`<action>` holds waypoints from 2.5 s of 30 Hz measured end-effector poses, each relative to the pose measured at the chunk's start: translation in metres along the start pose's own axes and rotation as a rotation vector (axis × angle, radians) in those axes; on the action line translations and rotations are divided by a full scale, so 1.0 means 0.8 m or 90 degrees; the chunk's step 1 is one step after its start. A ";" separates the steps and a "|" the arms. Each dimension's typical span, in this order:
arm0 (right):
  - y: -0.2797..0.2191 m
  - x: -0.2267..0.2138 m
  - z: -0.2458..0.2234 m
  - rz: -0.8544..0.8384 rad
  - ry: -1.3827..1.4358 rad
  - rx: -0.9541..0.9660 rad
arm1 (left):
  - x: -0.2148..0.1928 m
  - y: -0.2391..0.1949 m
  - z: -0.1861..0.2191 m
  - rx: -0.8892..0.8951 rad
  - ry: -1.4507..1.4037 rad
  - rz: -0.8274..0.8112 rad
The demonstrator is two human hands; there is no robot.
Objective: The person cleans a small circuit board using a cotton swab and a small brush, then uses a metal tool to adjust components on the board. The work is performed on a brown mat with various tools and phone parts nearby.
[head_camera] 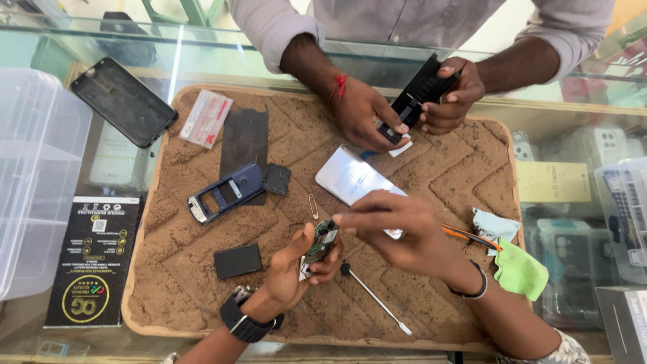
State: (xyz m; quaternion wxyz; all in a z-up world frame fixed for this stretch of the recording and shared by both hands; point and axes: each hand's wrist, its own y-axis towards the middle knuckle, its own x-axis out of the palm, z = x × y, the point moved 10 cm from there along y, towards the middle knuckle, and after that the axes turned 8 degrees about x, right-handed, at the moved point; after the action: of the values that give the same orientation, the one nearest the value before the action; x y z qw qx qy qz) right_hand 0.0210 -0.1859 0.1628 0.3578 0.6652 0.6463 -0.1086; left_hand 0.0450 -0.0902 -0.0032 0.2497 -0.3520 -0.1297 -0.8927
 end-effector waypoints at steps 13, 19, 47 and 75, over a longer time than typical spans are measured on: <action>0.001 0.010 -0.001 -0.043 0.015 0.025 | 0.028 -0.005 0.003 -0.042 -0.045 -0.047; 0.000 0.013 0.001 -0.065 -0.001 0.017 | 0.021 -0.004 -0.005 -0.039 -0.022 -0.053; 0.001 0.024 0.015 -0.213 0.202 0.089 | 0.030 -0.010 -0.013 -0.022 -0.052 -0.144; -0.010 -0.005 -0.024 0.158 -0.138 -0.041 | 0.018 -0.006 0.011 0.005 -0.061 -0.055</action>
State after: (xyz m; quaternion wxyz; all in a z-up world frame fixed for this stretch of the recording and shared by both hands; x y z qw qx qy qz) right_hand 0.0072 -0.1779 0.1759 0.4574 0.7124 0.5198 -0.1141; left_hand 0.0387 -0.0879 0.0127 0.2060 -0.3870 -0.1602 -0.8844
